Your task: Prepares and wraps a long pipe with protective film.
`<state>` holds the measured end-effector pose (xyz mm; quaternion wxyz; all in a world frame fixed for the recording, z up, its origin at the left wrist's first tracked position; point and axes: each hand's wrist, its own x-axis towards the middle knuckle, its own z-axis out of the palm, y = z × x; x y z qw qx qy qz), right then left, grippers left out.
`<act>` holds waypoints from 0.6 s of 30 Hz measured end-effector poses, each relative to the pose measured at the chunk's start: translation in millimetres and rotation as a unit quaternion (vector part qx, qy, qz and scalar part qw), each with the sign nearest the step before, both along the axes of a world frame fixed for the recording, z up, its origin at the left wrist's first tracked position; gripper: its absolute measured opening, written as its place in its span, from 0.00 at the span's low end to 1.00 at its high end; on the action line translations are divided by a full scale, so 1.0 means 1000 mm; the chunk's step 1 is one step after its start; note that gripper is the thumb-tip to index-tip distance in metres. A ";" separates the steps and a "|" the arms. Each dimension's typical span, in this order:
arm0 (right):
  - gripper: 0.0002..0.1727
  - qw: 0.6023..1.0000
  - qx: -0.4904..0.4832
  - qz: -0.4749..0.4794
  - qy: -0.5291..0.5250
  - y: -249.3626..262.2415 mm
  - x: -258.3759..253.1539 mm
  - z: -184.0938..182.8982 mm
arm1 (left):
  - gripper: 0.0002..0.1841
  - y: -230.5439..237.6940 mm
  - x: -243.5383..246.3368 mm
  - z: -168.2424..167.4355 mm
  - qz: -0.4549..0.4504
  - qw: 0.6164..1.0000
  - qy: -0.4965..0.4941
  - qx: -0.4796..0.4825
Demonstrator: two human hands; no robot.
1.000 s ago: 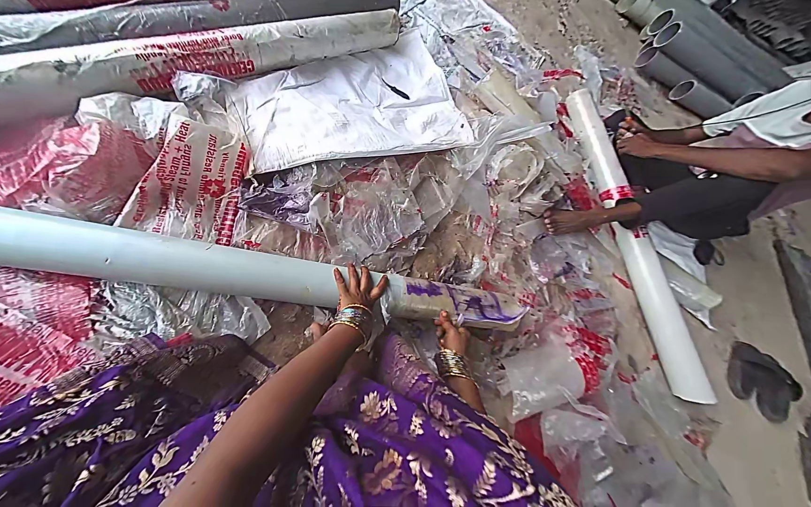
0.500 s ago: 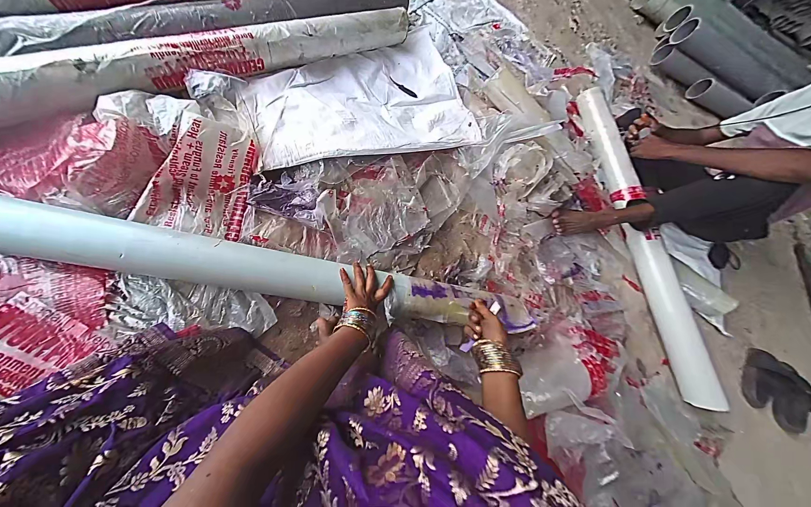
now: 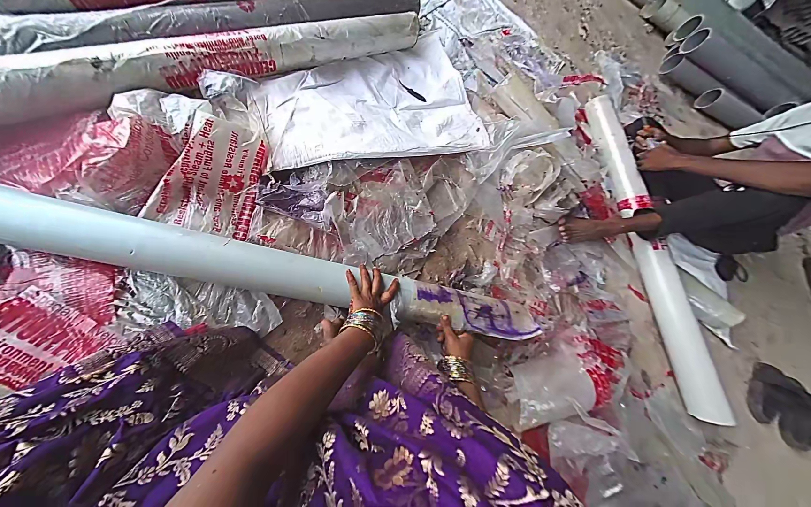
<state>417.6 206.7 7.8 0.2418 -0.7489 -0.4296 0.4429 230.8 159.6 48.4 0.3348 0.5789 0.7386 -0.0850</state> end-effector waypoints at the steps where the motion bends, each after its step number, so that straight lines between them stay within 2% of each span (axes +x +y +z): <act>1: 0.16 1.000 0.006 -0.007 0.017 0.001 -0.001 0.000 | 0.44 0.000 0.000 -0.002 0.004 1.000 0.002 0.008; 8: 0.20 0.988 0.039 -0.004 0.149 0.004 -0.006 0.015 | 0.43 -0.001 0.002 -0.009 0.014 1.000 0.001 0.025; 14: 0.23 0.967 -0.016 -0.063 0.246 0.010 -0.015 0.038 | 0.40 -0.005 0.005 -0.012 0.019 0.999 0.010 0.049; 18: 0.20 0.952 -0.050 -0.070 0.294 0.010 -0.016 0.041 | 0.43 -0.004 0.002 -0.011 0.014 0.999 0.003 0.036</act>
